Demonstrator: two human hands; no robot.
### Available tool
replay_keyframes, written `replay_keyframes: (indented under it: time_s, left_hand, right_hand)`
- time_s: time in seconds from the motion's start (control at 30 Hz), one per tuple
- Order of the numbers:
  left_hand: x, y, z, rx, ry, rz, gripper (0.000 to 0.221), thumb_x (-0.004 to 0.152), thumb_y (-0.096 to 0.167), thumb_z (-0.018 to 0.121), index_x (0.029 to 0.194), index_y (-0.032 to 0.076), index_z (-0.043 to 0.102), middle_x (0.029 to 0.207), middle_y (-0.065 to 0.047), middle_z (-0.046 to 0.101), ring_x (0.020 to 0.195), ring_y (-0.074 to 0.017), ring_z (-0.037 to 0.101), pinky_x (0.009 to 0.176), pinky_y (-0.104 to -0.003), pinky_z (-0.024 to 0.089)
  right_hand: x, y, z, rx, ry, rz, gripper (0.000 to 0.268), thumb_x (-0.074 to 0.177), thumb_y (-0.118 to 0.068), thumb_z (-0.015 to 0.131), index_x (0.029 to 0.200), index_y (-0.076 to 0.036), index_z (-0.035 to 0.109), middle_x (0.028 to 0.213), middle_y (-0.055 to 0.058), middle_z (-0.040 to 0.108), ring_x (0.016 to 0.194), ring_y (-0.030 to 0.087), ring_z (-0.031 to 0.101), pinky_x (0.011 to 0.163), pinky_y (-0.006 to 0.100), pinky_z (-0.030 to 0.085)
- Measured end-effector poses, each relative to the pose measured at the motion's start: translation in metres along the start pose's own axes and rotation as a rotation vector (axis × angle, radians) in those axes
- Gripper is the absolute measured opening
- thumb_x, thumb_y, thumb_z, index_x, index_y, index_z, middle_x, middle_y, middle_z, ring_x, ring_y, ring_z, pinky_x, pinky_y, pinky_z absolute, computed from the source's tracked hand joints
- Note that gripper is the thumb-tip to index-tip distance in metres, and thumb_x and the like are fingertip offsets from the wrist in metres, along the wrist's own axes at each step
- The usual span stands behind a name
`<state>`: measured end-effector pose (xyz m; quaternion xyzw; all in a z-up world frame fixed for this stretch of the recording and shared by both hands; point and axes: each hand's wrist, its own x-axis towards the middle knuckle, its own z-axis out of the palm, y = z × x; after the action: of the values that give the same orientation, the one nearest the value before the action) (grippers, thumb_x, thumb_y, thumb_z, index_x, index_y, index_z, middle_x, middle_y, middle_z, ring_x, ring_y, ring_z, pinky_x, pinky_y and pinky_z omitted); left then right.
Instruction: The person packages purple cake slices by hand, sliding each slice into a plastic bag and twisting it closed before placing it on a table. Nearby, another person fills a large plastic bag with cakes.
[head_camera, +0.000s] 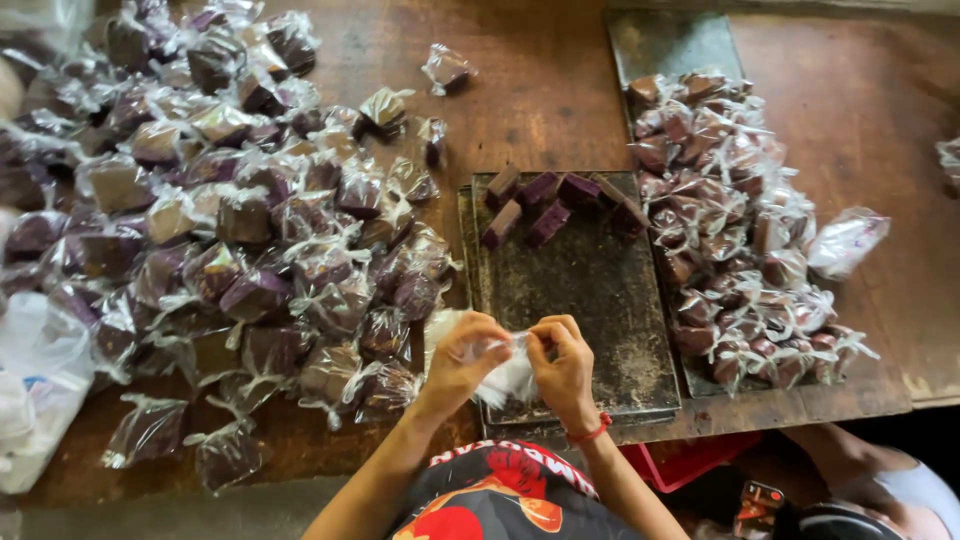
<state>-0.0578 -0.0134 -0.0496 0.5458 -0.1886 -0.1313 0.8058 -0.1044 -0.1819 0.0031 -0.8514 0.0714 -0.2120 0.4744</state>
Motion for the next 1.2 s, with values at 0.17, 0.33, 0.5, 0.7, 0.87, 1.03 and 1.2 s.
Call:
replay_keyframes:
  time_s: [0.17, 0.33, 0.5, 0.7, 0.87, 1.03, 1.2]
  left_hand:
    - [0.010, 0.031, 0.009, 1.028, 0.063, 0.312, 0.038, 0.082, -0.003, 0.072, 0.119, 0.005, 0.075, 0.120, -0.012, 0.067, 0.077, -0.0230, 0.067, 0.065, -0.034, 0.056]
    - [0.006, 0.026, 0.025, 0.862, 0.051, 0.259, 0.040, 0.087, -0.005, 0.068, 0.126, 0.000, 0.067, 0.125, -0.014, 0.064, 0.077, -0.0252, 0.073, 0.064, -0.030, 0.062]
    - [0.001, 0.029, -0.001, 1.119, 0.053, 0.257, 0.028, 0.081, -0.004, 0.068, 0.106, 0.007, 0.077, 0.114, -0.006, 0.072, 0.080, -0.0296, 0.074, 0.070, -0.037, 0.060]
    - [0.001, 0.020, -0.030, 1.154, 0.182, 0.057, 0.043, 0.081, -0.009, 0.060, 0.121, 0.000, 0.070, 0.128, -0.013, 0.067, 0.081, -0.0313, 0.074, 0.068, -0.035, 0.061]
    - [-0.004, -0.016, -0.038, 1.132, 0.091, 0.323, 0.047, 0.081, -0.007, 0.056, 0.124, 0.001, 0.072, 0.130, -0.017, 0.066, 0.106, -0.0346, 0.073, 0.088, -0.035, 0.060]
    - [-0.004, -0.029, -0.027, 1.063, -0.097, -0.083, 0.037, 0.087, -0.002, 0.054, 0.120, 0.002, 0.070, 0.128, -0.013, 0.070, 0.102, -0.0309, 0.073, 0.087, -0.035, 0.059]
    - [0.012, -0.019, -0.023, 0.902, -0.030, -0.313, 0.035, 0.089, 0.005, 0.066, 0.124, 0.005, 0.069, 0.126, -0.016, 0.069, 0.103, -0.0324, 0.071, 0.093, -0.037, 0.056]
  right_hand:
    - [0.003, -0.007, 0.004, -0.039, -0.018, -0.069, 0.005, 0.091, -0.005, 0.072, 0.092, -0.001, 0.069, 0.096, 0.006, 0.066, 0.072, 0.011, 0.064, 0.063, 0.026, 0.053]
    - [0.015, 0.031, 0.015, 0.057, -0.204, 0.110, 0.020, 0.082, -0.010, 0.080, 0.097, -0.002, 0.069, 0.088, 0.009, 0.064, 0.071, 0.017, 0.061, 0.062, 0.029, 0.051]
    - [0.028, 0.072, 0.032, -0.323, -0.184, -0.156, 0.012, 0.080, -0.008, 0.078, 0.087, -0.004, 0.069, 0.089, 0.010, 0.065, 0.080, 0.027, 0.066, 0.067, 0.036, 0.052]
    - [0.101, 0.092, 0.038, -0.260, -0.216, -0.470, 0.030, 0.083, -0.010, 0.078, 0.110, -0.005, 0.066, 0.114, 0.016, 0.064, 0.104, 0.037, 0.062, 0.086, 0.043, 0.052]
    - [0.181, 0.142, 0.035, -0.951, -0.114, -0.657, 0.058, 0.072, -0.001, 0.068, 0.128, -0.008, 0.063, 0.143, 0.018, 0.052, 0.125, 0.039, 0.051, 0.091, 0.050, 0.044]
    - [0.176, 0.166, 0.024, -0.946, -0.261, -0.545, 0.042, 0.075, -0.007, 0.073, 0.116, -0.014, 0.064, 0.129, 0.009, 0.062, 0.134, 0.033, 0.051, 0.101, 0.050, 0.043]
    - [0.100, 0.098, 0.016, -0.199, -0.200, 0.035, 0.050, 0.078, -0.018, 0.087, 0.119, -0.005, 0.063, 0.107, 0.013, 0.071, 0.095, 0.025, 0.070, 0.082, 0.040, 0.057]
